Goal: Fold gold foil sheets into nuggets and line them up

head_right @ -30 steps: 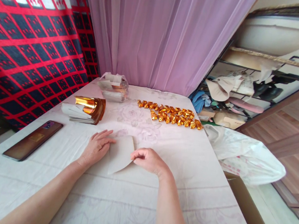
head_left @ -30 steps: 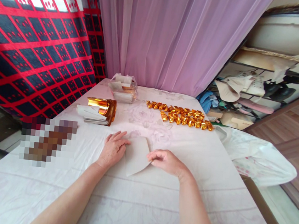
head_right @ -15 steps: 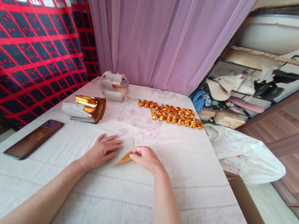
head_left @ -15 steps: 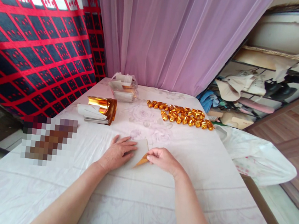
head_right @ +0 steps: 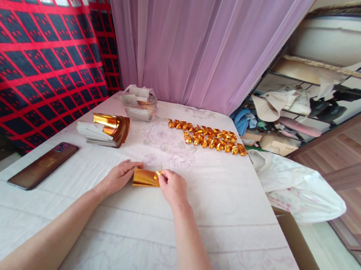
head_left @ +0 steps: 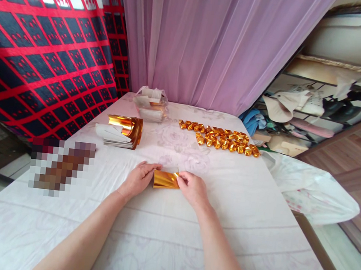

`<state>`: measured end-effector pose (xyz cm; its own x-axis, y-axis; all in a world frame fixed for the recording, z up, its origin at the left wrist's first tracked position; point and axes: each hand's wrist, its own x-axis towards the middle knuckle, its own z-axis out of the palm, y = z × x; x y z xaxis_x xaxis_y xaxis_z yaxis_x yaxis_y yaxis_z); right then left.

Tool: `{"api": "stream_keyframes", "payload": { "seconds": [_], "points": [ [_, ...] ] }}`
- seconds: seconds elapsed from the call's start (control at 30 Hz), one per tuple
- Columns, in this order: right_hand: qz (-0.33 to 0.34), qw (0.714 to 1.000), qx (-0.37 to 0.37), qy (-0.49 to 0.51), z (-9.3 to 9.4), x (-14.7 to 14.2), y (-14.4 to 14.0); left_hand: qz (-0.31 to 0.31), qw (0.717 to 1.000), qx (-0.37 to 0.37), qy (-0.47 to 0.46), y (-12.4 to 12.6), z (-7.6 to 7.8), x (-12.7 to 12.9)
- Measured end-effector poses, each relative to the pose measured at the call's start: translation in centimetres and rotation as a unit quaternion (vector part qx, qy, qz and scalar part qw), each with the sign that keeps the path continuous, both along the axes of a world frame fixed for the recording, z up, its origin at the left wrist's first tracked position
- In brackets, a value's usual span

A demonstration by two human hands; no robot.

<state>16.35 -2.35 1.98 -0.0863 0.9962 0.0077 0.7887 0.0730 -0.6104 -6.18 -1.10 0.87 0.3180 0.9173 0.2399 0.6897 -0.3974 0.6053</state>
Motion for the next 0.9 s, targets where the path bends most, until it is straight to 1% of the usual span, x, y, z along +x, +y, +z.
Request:
{"api": "stream_keyframes", "payload": {
  "seconds": [0.07, 0.13, 0.2, 0.27, 0.3, 0.4, 0.5, 0.63, 0.9],
  "points": [
    [-0.007, 1.0, 0.007, -0.012, -0.1, -0.2, -0.1, 0.034, 0.999, 0.024, -0.015, -0.2, 0.5, 0.0],
    [-0.014, 1.0, 0.012, -0.023, -0.1, -0.3, -0.1, 0.048, 0.997, 0.05, -0.022, -0.8, 1.4, 0.4],
    [-0.018, 0.999, 0.015, -0.033, -0.1, -0.4, -0.1, 0.015, 0.997, 0.071, -0.012, -1.7, 2.4, 1.4],
    [-0.02, 0.999, 0.018, -0.037, -0.2, -0.4, 0.0, -0.056, 0.992, 0.096, 0.066, -2.8, 3.0, 2.7],
    [-0.021, 0.999, 0.019, -0.036, -0.3, -0.4, 0.1, -0.071, 0.987, 0.098, 0.103, -3.2, 3.1, 3.4],
    [-0.026, 0.999, 0.02, -0.027, -0.6, -0.3, 0.3, -0.065, 0.979, 0.087, 0.174, -4.0, 2.8, 4.6],
    [-0.033, 0.999, 0.025, -0.01, -0.9, 0.1, 0.5, -0.055, 0.974, 0.078, 0.204, -4.0, 2.0, 4.7],
    [-0.037, 0.998, 0.041, 0.007, -1.2, 0.4, 0.7, -0.046, 0.974, 0.087, 0.204, -3.7, 1.3, 4.3],
    [-0.029, 0.998, 0.063, 0.011, -1.5, 0.4, 0.6, -0.036, 0.975, 0.084, 0.201, -3.8, 0.8, 4.3]
  ]
}}
